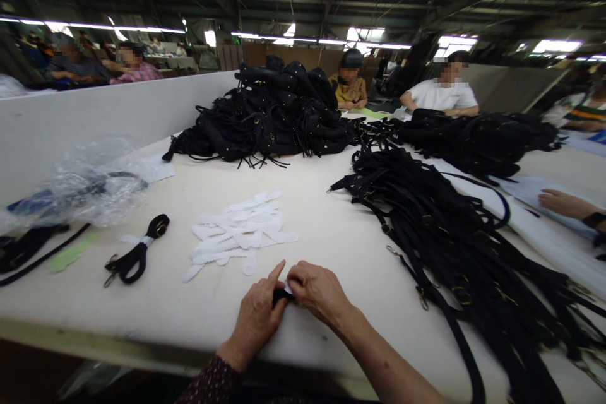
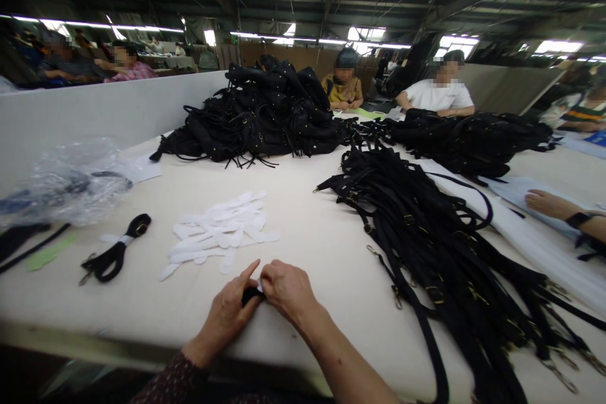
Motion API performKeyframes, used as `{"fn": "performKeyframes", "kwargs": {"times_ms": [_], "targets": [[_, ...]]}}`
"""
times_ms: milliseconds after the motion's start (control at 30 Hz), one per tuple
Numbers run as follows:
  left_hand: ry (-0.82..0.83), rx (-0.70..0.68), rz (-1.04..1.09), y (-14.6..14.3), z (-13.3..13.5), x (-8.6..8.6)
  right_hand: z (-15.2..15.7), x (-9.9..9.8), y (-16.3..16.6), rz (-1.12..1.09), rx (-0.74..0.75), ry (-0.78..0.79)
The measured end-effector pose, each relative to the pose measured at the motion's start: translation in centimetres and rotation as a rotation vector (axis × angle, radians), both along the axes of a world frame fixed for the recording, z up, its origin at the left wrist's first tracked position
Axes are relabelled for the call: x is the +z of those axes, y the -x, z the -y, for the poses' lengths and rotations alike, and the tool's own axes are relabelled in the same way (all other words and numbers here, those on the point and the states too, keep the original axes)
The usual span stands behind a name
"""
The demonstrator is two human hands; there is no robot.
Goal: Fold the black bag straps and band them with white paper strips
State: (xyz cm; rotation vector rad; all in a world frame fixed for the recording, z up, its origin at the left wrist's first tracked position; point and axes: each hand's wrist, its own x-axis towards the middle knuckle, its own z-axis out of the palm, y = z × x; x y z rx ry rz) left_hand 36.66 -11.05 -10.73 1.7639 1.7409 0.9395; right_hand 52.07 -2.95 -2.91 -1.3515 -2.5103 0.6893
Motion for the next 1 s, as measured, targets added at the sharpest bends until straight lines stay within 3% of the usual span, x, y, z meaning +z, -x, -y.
{"fn": "performKeyframes", "kwargs": {"times_ms": [133, 200, 300, 500, 633, 833, 900, 1000], "targets": [[-0.007, -0.027, -0.041, -0.1, 0.0, 0.1, -0.8, -1.1, -2.0, -0.389, -0.194, 0.073], [-0.023, -0.048, -0.111, -0.2, -0.1, 0.4, -0.8, -1.2, -2.3, -0.492, -0.222, 0.153], [-0.038, -0.093, -0.256, -0.6, -0.2, 1.3, -0.4, -0.8, -2.1, -0.458, -0.161, 0.176], [-0.024, -0.125, -0.45, -1.5, -0.9, 2.6, 0.4, 0.4, -2.7, -0.411, -0.025, 0.011], [0.051, -0.089, -0.172, -0.9, -1.7, 4.0, 1.6, 1.1, -4.3, -0.545, 0.121, -0.078], [0.34, 0.123, 0.67, 2.2, -2.7, 5.2, 3.8, 2.5, -6.8, -0.421, 0.429, -0.133], [0.332, 0.157, 0.802, 2.8, -2.7, 5.2, 3.8, 2.7, -7.1, -0.402, 0.396, -0.106], [0.285, 0.116, 0.652, 2.6, -2.2, 5.9, 3.1, 2.8, -6.5, -0.472, 0.196, -0.135]]}}
